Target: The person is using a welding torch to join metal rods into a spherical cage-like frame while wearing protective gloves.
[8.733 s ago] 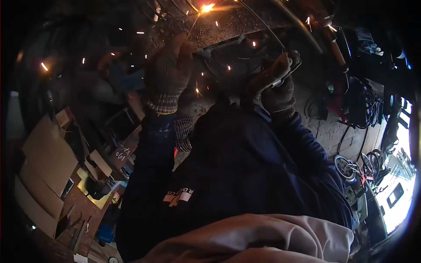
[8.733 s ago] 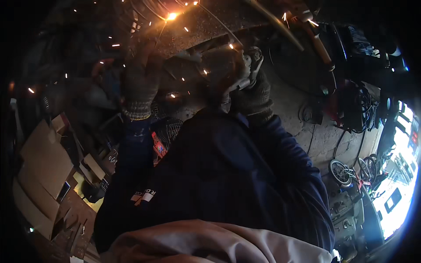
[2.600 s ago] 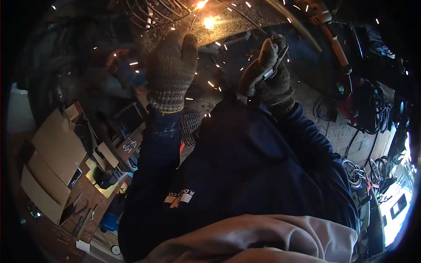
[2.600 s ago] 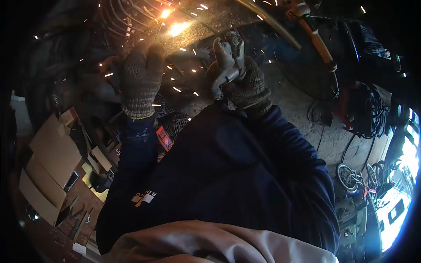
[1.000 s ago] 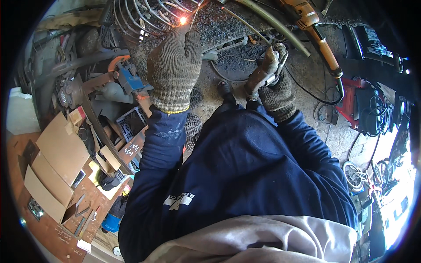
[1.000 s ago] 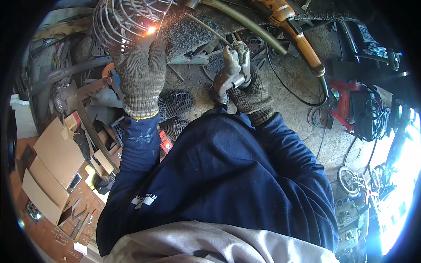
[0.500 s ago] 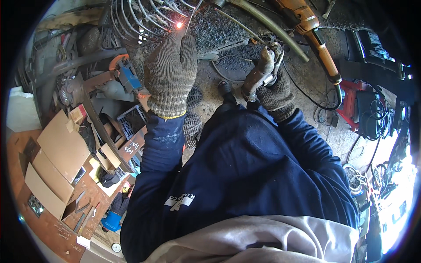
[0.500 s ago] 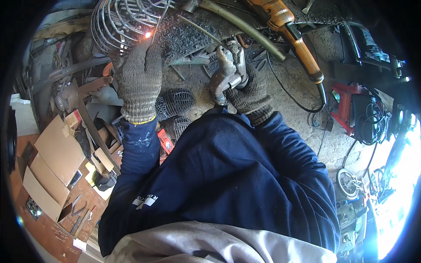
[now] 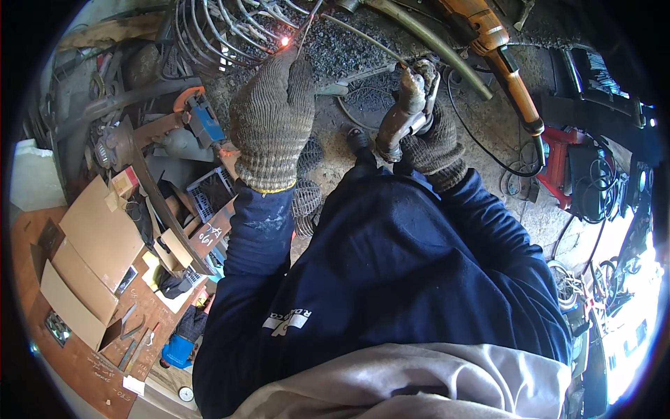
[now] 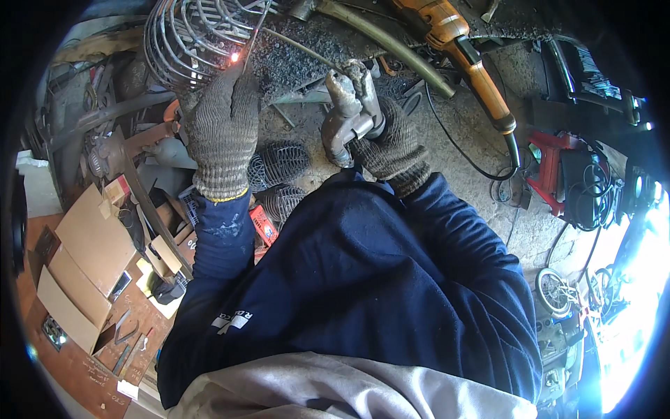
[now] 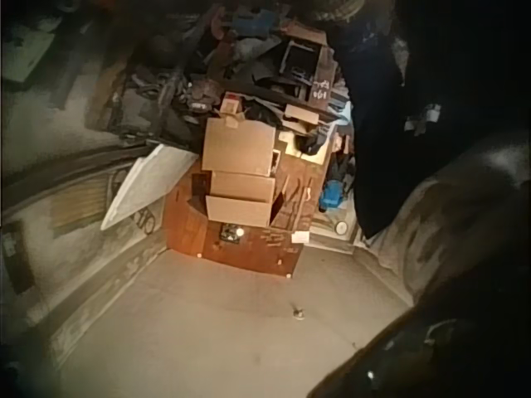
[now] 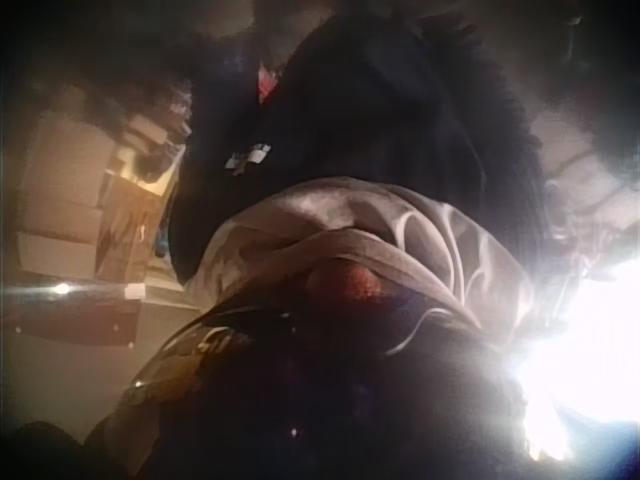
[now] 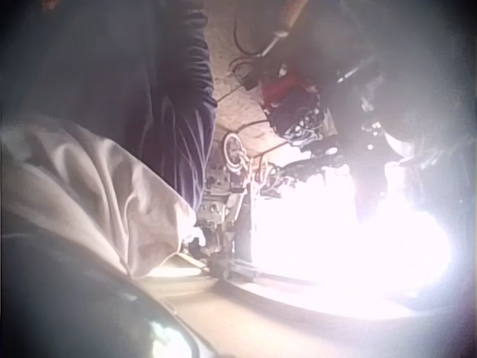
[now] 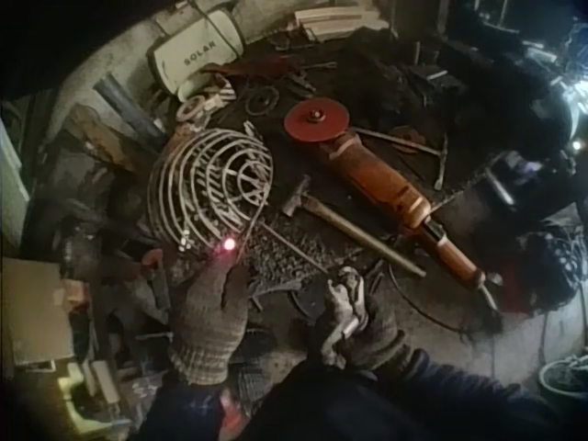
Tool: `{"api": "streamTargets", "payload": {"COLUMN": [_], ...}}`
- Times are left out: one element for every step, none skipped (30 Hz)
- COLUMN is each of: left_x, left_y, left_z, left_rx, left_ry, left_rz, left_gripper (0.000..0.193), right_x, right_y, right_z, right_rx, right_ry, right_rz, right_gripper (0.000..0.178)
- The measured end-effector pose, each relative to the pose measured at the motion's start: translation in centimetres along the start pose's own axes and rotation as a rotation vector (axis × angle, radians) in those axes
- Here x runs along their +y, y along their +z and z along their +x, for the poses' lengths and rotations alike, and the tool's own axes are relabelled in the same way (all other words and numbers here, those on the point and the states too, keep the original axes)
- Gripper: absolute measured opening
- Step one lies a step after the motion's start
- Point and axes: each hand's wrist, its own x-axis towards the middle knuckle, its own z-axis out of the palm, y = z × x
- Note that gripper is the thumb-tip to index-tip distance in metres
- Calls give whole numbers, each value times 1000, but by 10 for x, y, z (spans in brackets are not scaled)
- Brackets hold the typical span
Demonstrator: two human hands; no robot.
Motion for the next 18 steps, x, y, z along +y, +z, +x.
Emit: {"api": "streamTargets", "payload": {"left_x": [-1, -1, -1, -2, -2, -2, -2, -4, -6, -7, -8, -8, -8, -7, -7, -6, -6, -6], "left_y": [0, 0, 1, 1, 1, 0, 0, 0, 1, 2, 2, 3, 2, 1, -1, -2, -1, 0], "left_z": [-1, -1, -1, -1, -2, -2, -3, -3, -4, -4, -5, -5, -5, -5, -5, -5, -5, -5], "left_rx": [13, 7, 1, -5, -7, -9, -10, -6, -1, 1, 2, -1, -10, -18, -33, -47, -35, -24], "left_ry": [-4, -5, -5, -6, -14, -22, -31, -7, 16, 35, 54, 68, 71, 74, 66, 57, 40, 23], "left_rz": [-15, -9, -2, 4, 6, 8, 10, 7, 5, 13, 20, 37, 48, 61, 69, 77, 53, 29], "left_gripper": [23, 22, 22, 22, 22, 22, 22, 22, 23, 24, 24, 25, 25, 25, 25, 26, 26, 26], "right_x": [-3, -7, -9, -10, -11, -11, -12, -12, -12, -11, -9, -8, -8, -8, -7, -5, -2, 0], "right_y": [2, 3, 3, 4, 4, 4, 4, 3, 3, 3, 3, 3, 2, 1, 0, 1, 2, 2], "right_z": [-1, 0, 0, 0, 0, -1, 0, 0, 0, 0, 0, -1, 0, 2, 3, 3, 3, 4], "right_rx": [0, -2, -4, -3, -1, 1, -3, -5, -7, 12, 32, 51, 34, 15, -4, 10, 24, 38], "right_ry": [16, 31, 47, 32, 17, 3, 1, -1, -3, -13, -24, -34, -31, -29, -26, -38, -50, -61], "right_rz": [26, 52, 77, 91, 104, 116, 96, 77, 58, 40, 21, 3, -34, -69, -105, -90, -77, -64], "right_gripper": [55, 52, 50, 49, 49, 48, 49, 50, 50, 51, 52, 53, 54, 55, 55, 55, 55, 55]}}
